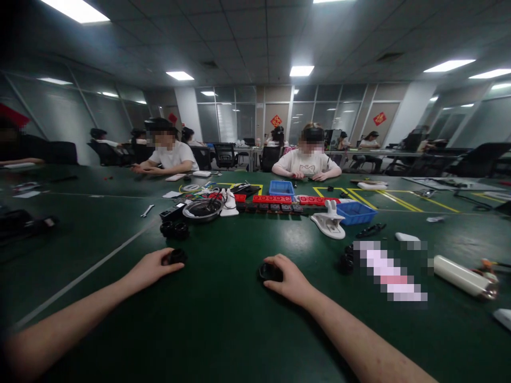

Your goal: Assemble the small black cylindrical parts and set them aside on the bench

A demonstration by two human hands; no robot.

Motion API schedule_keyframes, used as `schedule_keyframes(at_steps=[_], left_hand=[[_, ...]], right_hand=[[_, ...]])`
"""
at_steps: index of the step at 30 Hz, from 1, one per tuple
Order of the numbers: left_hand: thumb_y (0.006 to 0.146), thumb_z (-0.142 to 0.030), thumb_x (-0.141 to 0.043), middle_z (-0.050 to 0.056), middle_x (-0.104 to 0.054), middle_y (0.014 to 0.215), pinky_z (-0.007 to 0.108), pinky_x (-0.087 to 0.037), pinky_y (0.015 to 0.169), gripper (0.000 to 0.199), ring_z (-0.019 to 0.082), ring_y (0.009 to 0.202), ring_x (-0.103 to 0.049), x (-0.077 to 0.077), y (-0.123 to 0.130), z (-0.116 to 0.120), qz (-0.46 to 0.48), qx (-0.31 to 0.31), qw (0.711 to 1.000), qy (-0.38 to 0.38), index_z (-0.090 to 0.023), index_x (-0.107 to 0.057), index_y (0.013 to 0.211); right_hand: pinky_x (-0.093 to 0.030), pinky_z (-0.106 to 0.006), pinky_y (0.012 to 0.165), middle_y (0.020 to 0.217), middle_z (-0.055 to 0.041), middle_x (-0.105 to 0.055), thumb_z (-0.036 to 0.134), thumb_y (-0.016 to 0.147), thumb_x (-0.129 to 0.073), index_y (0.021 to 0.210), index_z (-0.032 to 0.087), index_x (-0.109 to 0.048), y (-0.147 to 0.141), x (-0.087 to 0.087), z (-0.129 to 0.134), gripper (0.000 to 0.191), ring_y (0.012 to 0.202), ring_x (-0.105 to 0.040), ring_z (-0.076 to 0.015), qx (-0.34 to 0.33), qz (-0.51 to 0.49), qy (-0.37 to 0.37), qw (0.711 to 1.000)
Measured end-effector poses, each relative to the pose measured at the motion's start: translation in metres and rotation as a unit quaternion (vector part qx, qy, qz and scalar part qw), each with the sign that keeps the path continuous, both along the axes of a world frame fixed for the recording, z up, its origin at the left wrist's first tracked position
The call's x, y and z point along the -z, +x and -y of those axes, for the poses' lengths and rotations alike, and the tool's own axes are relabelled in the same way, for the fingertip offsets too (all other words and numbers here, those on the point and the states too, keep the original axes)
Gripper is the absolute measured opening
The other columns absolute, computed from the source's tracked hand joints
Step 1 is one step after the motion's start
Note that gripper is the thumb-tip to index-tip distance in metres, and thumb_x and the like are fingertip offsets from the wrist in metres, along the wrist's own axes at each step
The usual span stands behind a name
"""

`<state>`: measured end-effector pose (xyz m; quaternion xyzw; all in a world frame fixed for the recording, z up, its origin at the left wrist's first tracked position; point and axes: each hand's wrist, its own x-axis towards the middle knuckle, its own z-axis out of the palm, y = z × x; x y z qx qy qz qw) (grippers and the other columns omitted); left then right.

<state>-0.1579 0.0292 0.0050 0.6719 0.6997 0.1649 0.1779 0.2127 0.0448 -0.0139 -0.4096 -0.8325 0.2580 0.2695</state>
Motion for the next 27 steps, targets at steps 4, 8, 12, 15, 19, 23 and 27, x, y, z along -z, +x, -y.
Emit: schedule_keyframes(at_steps=[4, 8, 12, 15, 19, 23, 27], left_hand=[[0.062, -0.059, -0.05, 0.01, -0.062, 0.085, 0.03, -0.042, 0.057, 0.057, 0.028, 0.076, -0.058, 0.003, -0.053, -0.011, -0.045, -0.089, 0.995, 0.02, -0.012, -0.056, 0.094], [0.062, -0.059, -0.051, 0.013, -0.063, 0.086, 0.032, -0.043, 0.057, 0.054, 0.029, 0.076, -0.059, 0.006, -0.073, -0.029, -0.053, -0.113, 0.992, 0.033, -0.013, -0.057, 0.09], [0.06, -0.059, -0.051, 0.014, -0.062, 0.091, 0.033, -0.044, 0.062, 0.055, 0.03, 0.081, -0.059, 0.01, -0.074, -0.037, -0.06, -0.117, 0.99, 0.047, -0.014, -0.057, 0.09], [0.06, -0.06, -0.05, 0.013, -0.062, 0.093, 0.032, -0.045, 0.064, 0.056, 0.029, 0.082, -0.059, 0.011, -0.077, -0.036, -0.063, -0.109, 0.991, 0.047, -0.014, -0.057, 0.092], [0.059, -0.059, -0.051, 0.012, -0.061, 0.093, 0.033, -0.045, 0.068, 0.06, 0.028, 0.083, -0.058, 0.008, -0.081, -0.033, -0.066, -0.103, 0.992, 0.041, -0.013, -0.056, 0.097], [0.054, -0.061, -0.055, 0.017, -0.05, 0.107, 0.045, -0.04, 0.078, 0.074, 0.037, 0.101, -0.045, -0.009, -0.055, -0.018, -0.117, -0.166, 0.972, 0.12, -0.012, -0.05, 0.109], [0.067, -0.056, -0.05, 0.01, -0.045, 0.11, 0.041, -0.039, 0.083, 0.061, 0.029, 0.103, -0.043, -0.023, 0.021, 0.014, -0.119, -0.015, 0.953, 0.277, -0.02, -0.042, 0.116]], right_hand=[[-0.041, -0.033, 0.079, 0.097, -0.0058, -0.053, 0.027, 0.066, -0.061, 0.105, 0.018, -0.05, -0.001, 0.001, 0.0, 0.042, 0.089, -0.051, -0.0193, -0.009, 0.018, 0.005, 1.0], [-0.04, -0.034, 0.081, 0.1, -0.0063, -0.054, 0.028, 0.067, -0.06, 0.106, 0.018, -0.049, -0.002, 0.002, 0.001, 0.042, 0.091, -0.05, -0.0198, 0.002, 0.03, 0.002, 1.0], [-0.039, -0.035, 0.083, 0.101, -0.007, -0.054, 0.029, 0.068, -0.059, 0.107, 0.017, -0.049, -0.002, 0.0, 0.003, 0.042, 0.092, -0.05, -0.0201, 0.004, 0.039, 0.007, 0.999], [-0.039, -0.035, 0.082, 0.101, -0.0068, -0.054, 0.03, 0.068, -0.058, 0.108, 0.018, -0.049, -0.002, 0.0, 0.003, 0.042, 0.093, -0.05, -0.0203, -0.001, 0.042, 0.013, 0.999], [-0.039, -0.035, 0.083, 0.102, -0.007, -0.054, 0.031, 0.068, -0.058, 0.108, 0.018, -0.049, 0.0, 0.002, 0.001, 0.042, 0.094, -0.05, -0.0207, -0.007, 0.035, 0.018, 0.999], [-0.038, -0.036, 0.085, 0.106, -0.008, -0.053, 0.031, 0.067, -0.059, 0.112, 0.018, -0.047, 0.001, 0.007, -0.001, 0.048, 0.097, -0.049, -0.0215, 0.004, 0.023, 0.015, 1.0], [-0.038, -0.038, 0.085, 0.105, -0.0088, -0.054, 0.031, 0.066, -0.061, 0.116, 0.018, -0.043, -0.003, 0.008, 0.001, 0.054, 0.096, -0.05, -0.0227, 0.007, 0.017, 0.002, 1.0]])
